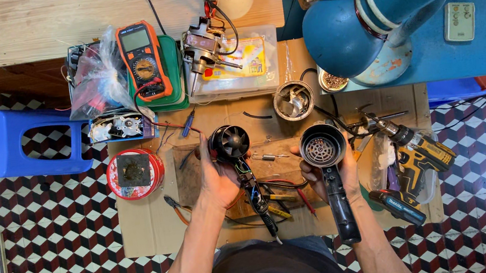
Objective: The person disassembles a black hair dryer, removes the outer casing, and uses a cordless drill to remove screws from the internal housing. They then manipulate internal wires and components with their hands and a screwdriver while the device remains open on the workbench.
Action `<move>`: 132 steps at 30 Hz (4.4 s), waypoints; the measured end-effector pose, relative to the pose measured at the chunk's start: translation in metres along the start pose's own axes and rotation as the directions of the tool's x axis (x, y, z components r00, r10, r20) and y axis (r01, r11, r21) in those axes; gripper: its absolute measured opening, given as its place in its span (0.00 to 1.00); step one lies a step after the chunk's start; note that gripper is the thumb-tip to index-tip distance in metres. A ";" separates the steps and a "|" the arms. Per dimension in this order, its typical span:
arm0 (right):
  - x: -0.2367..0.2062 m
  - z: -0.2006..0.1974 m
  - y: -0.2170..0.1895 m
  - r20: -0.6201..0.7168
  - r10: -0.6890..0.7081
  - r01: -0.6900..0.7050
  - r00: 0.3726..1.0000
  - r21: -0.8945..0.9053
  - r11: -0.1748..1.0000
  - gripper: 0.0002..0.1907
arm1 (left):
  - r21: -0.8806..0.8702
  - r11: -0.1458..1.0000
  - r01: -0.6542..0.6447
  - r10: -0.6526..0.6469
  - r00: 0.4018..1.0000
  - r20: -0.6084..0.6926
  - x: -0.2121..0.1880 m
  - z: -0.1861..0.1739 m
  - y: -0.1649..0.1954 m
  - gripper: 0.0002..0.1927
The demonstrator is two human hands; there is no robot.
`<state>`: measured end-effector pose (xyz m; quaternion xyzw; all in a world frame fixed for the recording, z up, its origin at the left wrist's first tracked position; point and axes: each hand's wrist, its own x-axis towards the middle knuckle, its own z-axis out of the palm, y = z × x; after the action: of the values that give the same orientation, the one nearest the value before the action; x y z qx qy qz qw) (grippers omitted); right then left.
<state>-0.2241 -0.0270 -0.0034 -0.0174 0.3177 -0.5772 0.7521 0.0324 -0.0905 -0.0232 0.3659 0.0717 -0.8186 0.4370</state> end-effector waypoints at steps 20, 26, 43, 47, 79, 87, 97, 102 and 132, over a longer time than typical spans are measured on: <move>0.000 0.004 0.005 -0.192 -0.001 -0.007 0.981 -0.043 0.999 0.38 | 0.039 0.999 -0.001 0.007 0.990 -0.140 -0.005 -0.001 0.000 0.37; 0.002 -0.006 0.007 -0.229 -0.031 0.011 0.973 -0.089 0.996 0.35 | 0.033 0.999 0.014 -0.009 0.990 -0.144 -0.001 -0.005 -0.002 0.37; -0.013 -0.004 -0.012 -0.335 -0.147 0.172 0.931 0.046 0.984 0.26 | 0.045 0.998 -0.039 0.050 0.960 -0.277 0.005 -0.032 -0.010 0.33; -0.036 0.008 -0.082 -0.333 -0.395 0.374 0.856 -0.127 0.919 0.27 | -0.070 0.995 0.069 -0.089 0.937 -0.339 0.005 -0.033 -0.007 0.39; 0.136 -0.032 -0.304 0.543 -0.648 -0.194 0.534 -0.667 -0.719 0.44 | -0.067 0.993 -0.101 0.088 0.981 -0.173 0.041 -0.008 0.002 0.33; -0.001 0.013 -0.084 0.196 -0.677 0.085 0.710 -0.977 -0.193 0.12 | -0.301 0.947 -0.114 0.070 0.986 -0.154 0.042 0.002 0.022 0.44; -0.012 0.048 0.039 -0.105 -0.116 -0.087 0.988 -0.986 0.144 0.26 | -0.307 0.949 -0.071 0.086 0.996 0.038 0.033 -0.005 0.012 0.44; -0.011 0.050 0.045 -0.137 0.002 -0.136 0.991 -0.986 0.091 0.35 | -0.336 0.940 -0.061 0.088 0.994 0.066 0.030 0.004 0.008 0.46; 0.013 0.039 0.019 0.087 -0.262 0.128 0.961 -0.981 0.143 0.23 | 0.560 0.803 -0.206 0.181 0.978 0.100 0.023 0.047 -0.031 0.28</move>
<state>-0.1868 -0.0451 0.0148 -0.5067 0.6470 -0.3295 0.4650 -0.0245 -0.1077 -0.0109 0.4674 -0.2215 -0.7613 0.3910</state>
